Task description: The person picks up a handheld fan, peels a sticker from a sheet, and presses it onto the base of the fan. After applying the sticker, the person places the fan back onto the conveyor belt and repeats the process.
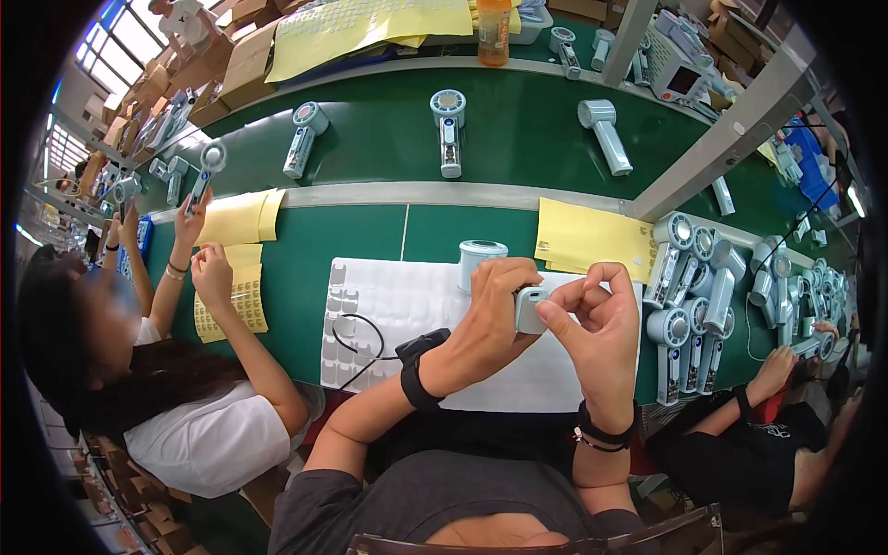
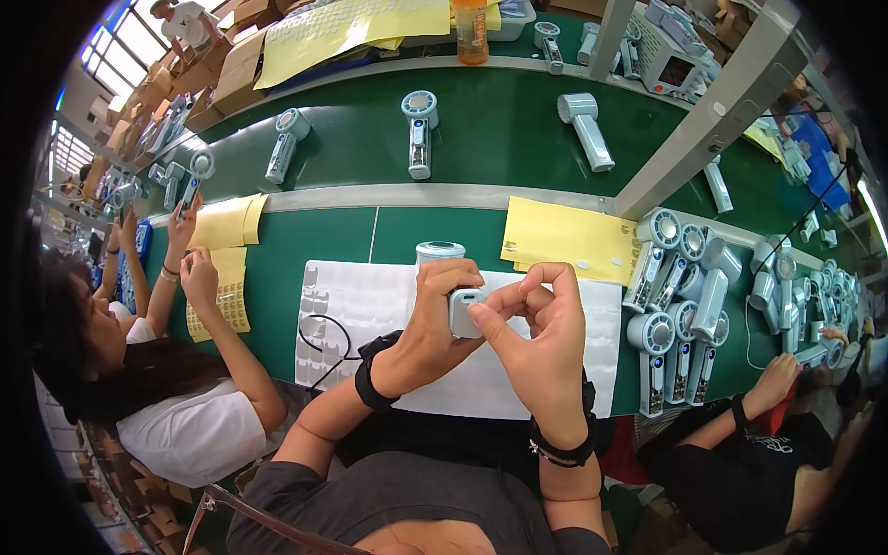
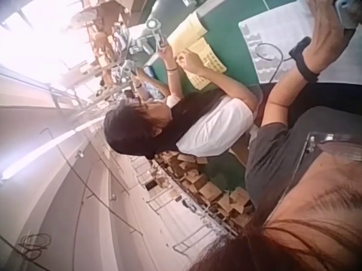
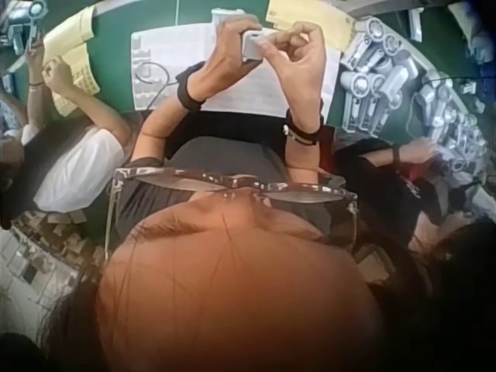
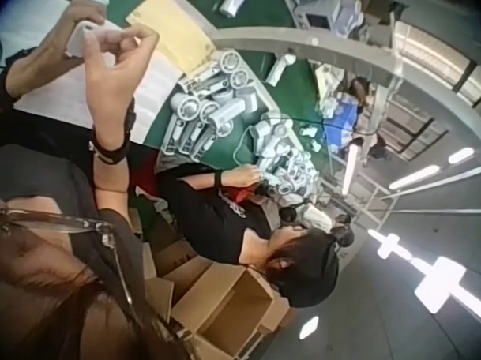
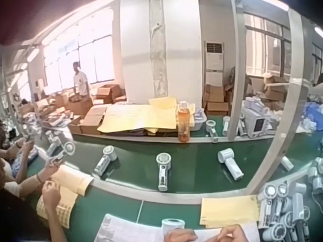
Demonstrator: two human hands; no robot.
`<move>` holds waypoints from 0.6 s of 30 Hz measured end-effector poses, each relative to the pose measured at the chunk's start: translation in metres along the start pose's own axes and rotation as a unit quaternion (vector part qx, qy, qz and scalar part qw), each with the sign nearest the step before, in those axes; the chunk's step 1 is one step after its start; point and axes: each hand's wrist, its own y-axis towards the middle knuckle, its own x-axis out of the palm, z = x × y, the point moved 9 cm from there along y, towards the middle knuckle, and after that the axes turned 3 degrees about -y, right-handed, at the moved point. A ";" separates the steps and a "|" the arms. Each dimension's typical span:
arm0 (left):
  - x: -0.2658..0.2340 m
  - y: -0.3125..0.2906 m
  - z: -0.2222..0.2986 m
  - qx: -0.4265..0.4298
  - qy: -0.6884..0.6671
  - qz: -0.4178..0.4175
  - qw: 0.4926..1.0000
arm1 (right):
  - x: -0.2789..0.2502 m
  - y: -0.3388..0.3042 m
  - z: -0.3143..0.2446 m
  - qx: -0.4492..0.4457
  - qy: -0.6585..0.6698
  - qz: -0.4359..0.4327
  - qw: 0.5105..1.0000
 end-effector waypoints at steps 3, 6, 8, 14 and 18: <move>0.000 0.000 0.001 0.001 0.003 -0.002 1.000 | 0.000 -0.001 -0.001 -0.007 -0.011 0.005 1.000; 0.000 0.000 0.002 -0.001 0.002 -0.005 1.000 | 0.001 -0.003 -0.002 -0.011 -0.023 0.012 1.000; 0.001 -0.001 0.002 0.003 0.006 0.000 1.000 | 0.002 -0.006 -0.007 -0.039 -0.069 0.033 0.996; -0.004 0.003 0.009 0.012 0.009 0.005 1.000 | 0.003 -0.017 -0.023 -0.068 -0.167 0.073 0.981; -0.003 0.005 0.011 0.060 0.005 -0.036 0.998 | -0.003 -0.018 -0.020 0.007 -0.255 0.047 0.966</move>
